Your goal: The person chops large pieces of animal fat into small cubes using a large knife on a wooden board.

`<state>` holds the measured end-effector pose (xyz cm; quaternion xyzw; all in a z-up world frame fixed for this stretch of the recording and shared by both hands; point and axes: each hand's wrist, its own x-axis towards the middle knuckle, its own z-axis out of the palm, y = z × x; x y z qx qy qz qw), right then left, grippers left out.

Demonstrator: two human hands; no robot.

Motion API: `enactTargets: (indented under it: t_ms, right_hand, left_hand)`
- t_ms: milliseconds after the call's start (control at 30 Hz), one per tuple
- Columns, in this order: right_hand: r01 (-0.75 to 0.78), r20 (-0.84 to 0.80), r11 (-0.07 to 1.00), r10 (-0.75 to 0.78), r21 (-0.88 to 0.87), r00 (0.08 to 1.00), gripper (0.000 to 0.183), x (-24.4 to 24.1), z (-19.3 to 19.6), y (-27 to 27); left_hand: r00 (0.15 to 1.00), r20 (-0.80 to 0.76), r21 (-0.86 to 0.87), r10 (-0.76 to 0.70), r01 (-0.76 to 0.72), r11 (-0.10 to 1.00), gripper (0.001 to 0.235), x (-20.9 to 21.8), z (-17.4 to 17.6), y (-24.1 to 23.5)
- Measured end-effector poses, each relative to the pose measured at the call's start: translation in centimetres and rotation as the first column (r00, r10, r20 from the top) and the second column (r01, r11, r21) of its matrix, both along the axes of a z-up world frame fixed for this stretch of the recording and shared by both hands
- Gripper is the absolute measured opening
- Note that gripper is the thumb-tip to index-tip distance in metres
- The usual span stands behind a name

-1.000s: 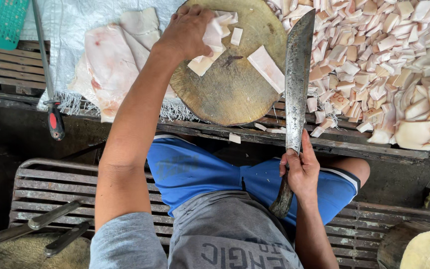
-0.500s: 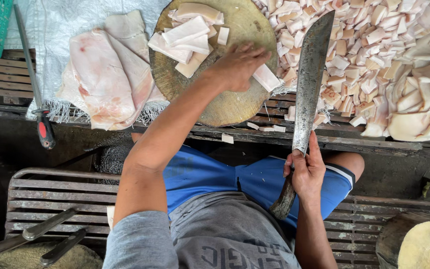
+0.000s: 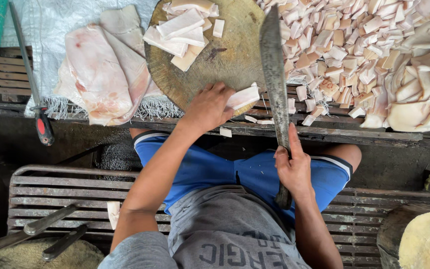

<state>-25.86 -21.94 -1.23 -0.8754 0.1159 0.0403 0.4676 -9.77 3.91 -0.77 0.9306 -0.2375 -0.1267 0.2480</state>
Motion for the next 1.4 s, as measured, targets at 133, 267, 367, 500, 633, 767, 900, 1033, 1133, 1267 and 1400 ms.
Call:
enactTargets:
  t_ms: [133,267,367,500,633,767,900,1033,1133,1267,1400]
  right_hand:
    - [-0.166,0.123,0.92,0.222,-0.354,0.967,0.072,0.8,-0.5,1.0]
    - [-0.223,0.16,0.838,0.341,-0.498,0.926,0.071,1.6,1.1,1.2]
    - [-0.139,0.37,0.858,0.353,-0.495,0.859,0.067,0.7,4.0,0.2]
    - [0.029,0.631,0.96,0.159,-0.277,0.76,0.058,-0.2,5.9,-1.0]
    - [-0.105,0.498,0.909,0.314,-0.402,0.808,0.065,1.1,3.5,0.2]
    - [-0.25,0.229,0.781,0.445,-0.573,0.866,0.068,1.7,2.3,0.5]
    - [-0.174,0.376,0.854,0.387,-0.49,0.842,0.07,1.0,4.3,-0.2]
    - [-0.092,0.264,0.926,0.198,-0.367,0.944,0.065,1.3,5.9,-0.5]
    - [-0.072,0.371,0.929,0.215,-0.364,0.904,0.064,1.4,6.4,-0.4]
    - [-0.03,0.523,0.941,0.214,-0.337,0.825,0.057,0.3,7.8,-1.9]
    - [-0.013,0.745,0.978,0.166,-0.207,0.646,0.053,0.1,8.1,-2.1]
  left_hand:
    - [0.989,0.116,-0.074,0.089,-0.081,0.994,0.065,-2.5,0.2,0.7]
    - [0.983,0.164,-0.115,0.086,-0.067,0.991,0.067,-3.6,0.0,2.2]
    - [0.984,0.169,-0.13,0.058,-0.036,0.991,0.062,-3.9,-0.6,3.1]
    - [0.984,0.151,-0.147,0.092,-0.07,0.987,0.054,-4.2,-1.2,3.7]
    - [0.98,0.171,-0.172,0.102,-0.072,0.982,0.051,-4.2,-1.5,3.7]
    - [0.981,0.169,-0.155,0.096,-0.069,0.986,0.047,-3.8,-2.0,3.5]
    - [0.98,0.166,-0.192,0.108,-0.075,0.978,0.046,-4.3,-1.9,3.1]
    - [0.951,0.253,-0.217,0.179,-0.124,0.968,0.065,-4.9,-1.5,0.8]
    - [0.943,0.251,-0.18,0.22,-0.178,0.967,0.066,-4.8,-1.4,-0.8]
    - [0.96,0.206,-0.181,0.188,-0.151,0.972,0.049,-4.0,-2.1,-0.8]
    - [0.972,0.146,-0.232,0.187,-0.15,0.961,0.042,-4.1,-2.6,0.4]
